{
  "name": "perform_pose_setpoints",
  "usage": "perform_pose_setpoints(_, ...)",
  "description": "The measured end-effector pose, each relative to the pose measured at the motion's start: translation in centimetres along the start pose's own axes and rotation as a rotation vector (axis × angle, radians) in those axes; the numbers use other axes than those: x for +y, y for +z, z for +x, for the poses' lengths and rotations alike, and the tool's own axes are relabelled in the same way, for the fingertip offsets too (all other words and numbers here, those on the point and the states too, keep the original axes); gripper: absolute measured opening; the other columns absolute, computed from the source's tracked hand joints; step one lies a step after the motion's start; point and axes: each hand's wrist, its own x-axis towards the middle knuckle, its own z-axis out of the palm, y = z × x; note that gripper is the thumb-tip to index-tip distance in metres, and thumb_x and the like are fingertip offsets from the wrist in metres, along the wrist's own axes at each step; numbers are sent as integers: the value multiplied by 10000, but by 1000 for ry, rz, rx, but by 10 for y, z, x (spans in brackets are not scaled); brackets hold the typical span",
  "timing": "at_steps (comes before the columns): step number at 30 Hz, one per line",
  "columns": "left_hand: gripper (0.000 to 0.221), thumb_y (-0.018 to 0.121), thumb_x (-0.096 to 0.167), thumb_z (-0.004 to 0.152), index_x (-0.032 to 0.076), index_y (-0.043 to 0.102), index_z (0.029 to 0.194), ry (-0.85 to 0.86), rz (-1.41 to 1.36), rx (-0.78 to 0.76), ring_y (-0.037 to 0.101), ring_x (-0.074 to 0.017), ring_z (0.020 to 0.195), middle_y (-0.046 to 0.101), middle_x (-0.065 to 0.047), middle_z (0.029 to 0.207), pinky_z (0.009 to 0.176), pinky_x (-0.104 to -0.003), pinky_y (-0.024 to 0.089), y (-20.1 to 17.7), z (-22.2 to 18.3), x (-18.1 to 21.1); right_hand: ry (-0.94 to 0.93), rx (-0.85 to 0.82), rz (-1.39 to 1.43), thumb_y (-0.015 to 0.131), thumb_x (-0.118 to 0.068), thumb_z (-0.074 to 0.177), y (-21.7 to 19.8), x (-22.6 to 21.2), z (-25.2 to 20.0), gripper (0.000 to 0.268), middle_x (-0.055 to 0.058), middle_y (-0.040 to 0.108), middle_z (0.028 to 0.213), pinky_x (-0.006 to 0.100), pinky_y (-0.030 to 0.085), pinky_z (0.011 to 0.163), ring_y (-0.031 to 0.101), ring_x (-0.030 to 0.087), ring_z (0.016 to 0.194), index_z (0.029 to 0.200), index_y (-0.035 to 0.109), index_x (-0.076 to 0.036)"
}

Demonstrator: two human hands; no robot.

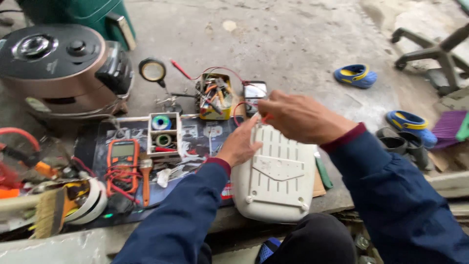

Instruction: Cleaning and disassembling a rice cooker using a cloth and a screwdriver

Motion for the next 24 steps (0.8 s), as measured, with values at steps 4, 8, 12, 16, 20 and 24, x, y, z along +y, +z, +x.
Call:
perform_pose_setpoints(4, 376, 773, 224, 1015, 125, 630, 1348, 146, -65, 135, 707, -428, 1290, 733, -145, 1215, 1083, -578, 587, -18, -1, 63, -35, -59, 40, 554, -96, 1011, -1, 8, -6, 160, 154, 590, 1181, 594, 611, 777, 736, 513, 951, 1099, 640, -198)
perform_pose_setpoints(8, 206, 746, 186, 1034, 127, 656, 1210, 188, -155, 214, 756, -479, 1180, 797, -143, 1120, 940, -604, 660, -16, 4, 66, 13, -95, 112, 510, -59, 995, -5, 7, -2, 202, 128, 616, 1209, 519, 618, 845, 760, 408, 1021, 1046, 666, -178)
perform_pose_setpoints(12, 190, 839, 167, 985, 210, 740, 1142, 248, -184, 409, 799, -390, 1078, 828, -83, 1009, 879, -480, 710, -8, 15, 62, 103, 45, 126, 573, -263, 1023, -7, -5, -2, 184, 165, 611, 1194, 593, 599, 860, 731, 472, 1039, 1170, 631, -169)
perform_pose_setpoints(16, 272, 958, 272, 841, 214, 702, 912, 239, -50, 654, 776, -203, 795, 752, -16, 786, 672, -334, 672, -5, 29, 55, 368, 251, -15, 552, -606, 1147, 3, -15, 2, 462, 110, 648, 947, 537, 605, 718, 786, 406, 788, 1089, 624, -154)
perform_pose_setpoints(20, 335, 982, 307, 842, 224, 662, 898, 215, -60, 652, 753, -172, 790, 715, 16, 790, 672, -349, 657, -15, 25, 66, 338, 318, -71, 580, -553, 1141, 16, -2, 13, 416, 143, 674, 861, 560, 576, 640, 784, 458, 709, 1085, 614, -142)
perform_pose_setpoints(24, 232, 876, 90, 887, 196, 722, 1025, 156, -267, 316, 801, -238, 1026, 772, -7, 986, 863, -359, 704, -15, 40, 36, 126, 180, -67, 608, -284, 1116, 8, 2, 13, 156, 153, 630, 1052, 501, 623, 662, 769, 388, 796, 1217, 653, -173)
